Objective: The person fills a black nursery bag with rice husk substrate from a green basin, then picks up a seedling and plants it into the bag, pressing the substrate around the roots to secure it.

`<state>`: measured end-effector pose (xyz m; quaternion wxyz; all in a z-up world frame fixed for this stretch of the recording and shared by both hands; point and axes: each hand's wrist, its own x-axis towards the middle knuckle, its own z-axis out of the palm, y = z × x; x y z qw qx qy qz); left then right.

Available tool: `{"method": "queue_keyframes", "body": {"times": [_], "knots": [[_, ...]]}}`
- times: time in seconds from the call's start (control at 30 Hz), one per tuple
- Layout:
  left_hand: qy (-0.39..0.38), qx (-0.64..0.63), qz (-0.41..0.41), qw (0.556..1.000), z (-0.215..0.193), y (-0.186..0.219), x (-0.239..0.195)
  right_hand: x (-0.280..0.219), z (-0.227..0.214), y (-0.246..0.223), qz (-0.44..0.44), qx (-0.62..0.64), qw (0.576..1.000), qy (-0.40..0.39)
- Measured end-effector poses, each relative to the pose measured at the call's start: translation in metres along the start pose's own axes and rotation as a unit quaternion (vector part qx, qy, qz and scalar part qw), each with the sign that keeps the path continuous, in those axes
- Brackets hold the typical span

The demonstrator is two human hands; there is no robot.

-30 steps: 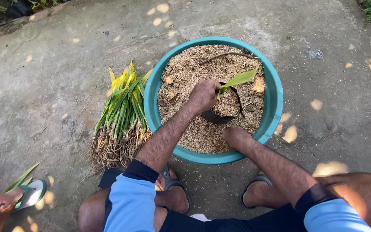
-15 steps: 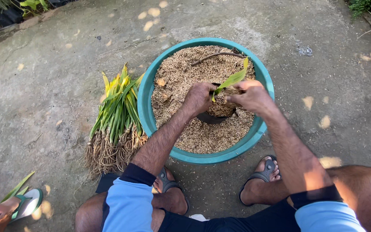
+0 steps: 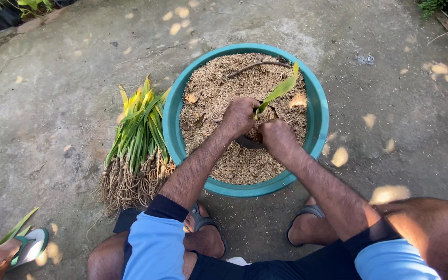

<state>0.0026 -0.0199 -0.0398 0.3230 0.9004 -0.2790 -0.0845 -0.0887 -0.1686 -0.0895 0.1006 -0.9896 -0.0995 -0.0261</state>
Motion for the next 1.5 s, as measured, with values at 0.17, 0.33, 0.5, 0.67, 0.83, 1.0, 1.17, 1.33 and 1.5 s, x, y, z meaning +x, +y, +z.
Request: {"method": "queue_keyframes", "body": {"times": [0.17, 0.33, 0.5, 0.67, 0.83, 1.0, 1.17, 1.33, 1.5], "knots": [[0.004, -0.019, -0.005, 1.0, -0.01, 0.007, -0.013, -0.014, -0.054, 0.014, 0.182, 0.05, 0.979, -0.072], [0.074, -0.02, 0.024, 0.997, -0.009, 0.019, -0.028, -0.028, 0.025, 0.025, 0.19, -0.037, 0.964, -0.183], [0.139, -0.015, 0.056, 0.989, -0.006, 0.037, -0.05, -0.037, 0.022, -0.044, 0.09, -0.086, 0.967, -0.222], [0.161, 0.022, 0.057, 0.985, 0.01, 0.029, -0.059, -0.024, 0.123, 0.01, 0.133, -0.01, 0.982, -0.136], [0.179, 0.102, 0.045, 0.978, 0.029, 0.023, -0.064, -0.02, 0.061, 0.052, 0.018, -0.01, 0.98, -0.2], [0.23, 0.157, 0.063, 0.958, 0.052, 0.023, -0.064, 0.0, -0.062, 0.053, 0.251, 0.127, 0.947, -0.156], [0.246, 0.186, 0.092, 0.947, 0.061, 0.026, -0.062, 0.018, -0.124, 0.032, 0.129, 0.225, 0.964, -0.065], [0.291, 0.245, 0.086, 0.921, 0.042, 0.046, -0.069, 0.056, -0.109, 0.021, 0.066, 0.223, 0.968, -0.091], [0.281, 0.239, 0.084, 0.926, 0.056, 0.034, -0.066, 0.085, -0.102, 0.011, -0.031, 0.12, 0.982, -0.14]]}}
